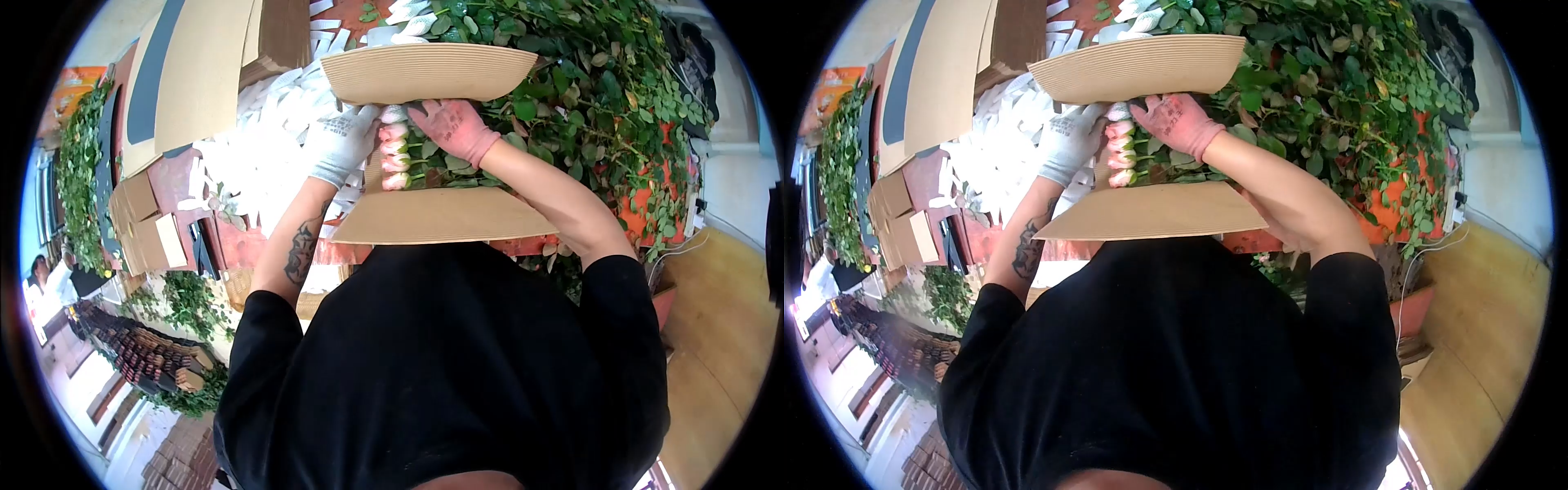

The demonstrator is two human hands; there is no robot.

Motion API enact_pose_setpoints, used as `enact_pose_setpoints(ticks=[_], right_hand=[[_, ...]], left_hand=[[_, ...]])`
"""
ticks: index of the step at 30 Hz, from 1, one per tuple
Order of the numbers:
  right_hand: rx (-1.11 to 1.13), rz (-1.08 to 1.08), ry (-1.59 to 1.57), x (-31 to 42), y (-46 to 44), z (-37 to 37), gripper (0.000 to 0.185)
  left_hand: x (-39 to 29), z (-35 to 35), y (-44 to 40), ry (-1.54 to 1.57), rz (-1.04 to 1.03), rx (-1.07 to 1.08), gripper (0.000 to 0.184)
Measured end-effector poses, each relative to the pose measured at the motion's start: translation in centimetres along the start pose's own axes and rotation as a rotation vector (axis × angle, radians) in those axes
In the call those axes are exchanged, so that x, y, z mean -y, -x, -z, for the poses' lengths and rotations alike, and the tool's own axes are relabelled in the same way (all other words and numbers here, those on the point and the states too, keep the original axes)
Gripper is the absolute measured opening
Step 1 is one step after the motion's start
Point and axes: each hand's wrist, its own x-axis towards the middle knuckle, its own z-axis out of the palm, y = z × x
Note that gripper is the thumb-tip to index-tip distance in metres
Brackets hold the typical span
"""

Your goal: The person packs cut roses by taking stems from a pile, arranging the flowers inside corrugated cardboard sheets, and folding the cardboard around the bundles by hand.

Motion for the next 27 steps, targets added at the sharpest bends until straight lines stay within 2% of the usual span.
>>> enact_pose_setpoints(ticks=[2, 3, 5, 6, 8, 10, 12, 14, 15, 16, 17, 18, 19, 20, 22, 23, 27], right_hand=[[-0.028, -0.001, 0.001, -0.3, -0.1, -0.6, 0.033], [-0.054, 0.014, 0.002, -0.3, 0.0, -0.6, 0.033], [-0.041, -0.007, 0.004, -0.2, 0.0, -0.8, 0.033], [-0.031, -0.016, 0.008, -0.2, 0.0, -0.8, 0.033], [-0.041, -0.018, 0.048, -0.4, 0.1, -1.0, 0.033], [-0.055, -0.01, 0.082, -0.2, 0.0, -0.9, 0.034], [0.023, 0.025, 0.103, -0.4, 0.1, -0.8, 0.035], [0.016, 0.038, 0.09, -0.5, 0.0, -1.6, 0.037], [0.021, 0.028, 0.102, -0.4, 0.0, -1.0, 0.038], [0.027, 0.015, 0.112, -0.4, 0.1, -0.6, 0.038], [0.034, 0.02, 0.137, -0.3, 0.1, -0.6, 0.037], [0.031, 0.018, 0.139, -0.5, 0.1, -1.1, 0.037], [-0.06, 0.034, 0.099, -0.7, 0.0, -1.9, 0.036], [-0.152, 0.051, 0.06, -0.8, 0.2, -2.6, 0.036], [-0.112, 0.037, 0.106, -0.6, 0.0, -1.2, 0.035], [-0.067, 0.024, 0.143, -0.4, -0.1, -0.6, 0.034], [-0.041, 0.022, 0.033, -0.5, 0.1, -1.1, 0.032]], left_hand=[[0.8, -0.2, 0.1, 0.084, -0.066, -0.119, 0.024], [1.1, 0.1, 0.2, 0.084, -0.075, -0.113, 0.024], [2.2, 0.9, 0.6, 0.0, 0.086, 0.08, 0.019], [3.0, 1.2, 0.8, -0.003, 0.076, 0.082, 0.019], [5.1, 1.8, 1.6, -0.172, 0.046, -0.15, 0.014], [6.4, 4.7, 2.3, -0.083, 0.189, -0.118, 0.016], [5.1, 7.3, 2.8, -0.144, 0.251, -0.037, 0.016], [1.9, 8.6, 2.7, -0.191, 0.199, 0.274, 0.016], [0.2, 8.5, 2.9, -0.064, 0.031, 0.211, 0.015], [-1.1, 7.5, 3.1, -0.004, -0.088, 0.213, 0.017], [-2.9, 7.0, 3.5, 0.237, -0.183, 0.165, 0.022], [-4.0, 6.1, 3.1, 0.21, -0.337, 0.106, 0.027], [-4.6, 4.6, 2.8, 0.133, -0.272, 0.184, 0.036], [-4.8, 4.0, 3.0, 0.133, -0.273, 0.184, 0.036], [-5.6, 4.3, 2.7, 0.122, -0.093, 0.436, 0.048], [-5.1, 3.7, 2.7, 0.118, -0.098, 0.465, 0.056], [-4.9, 3.8, 2.6, 0.111, -0.074, 0.523, 0.056]])
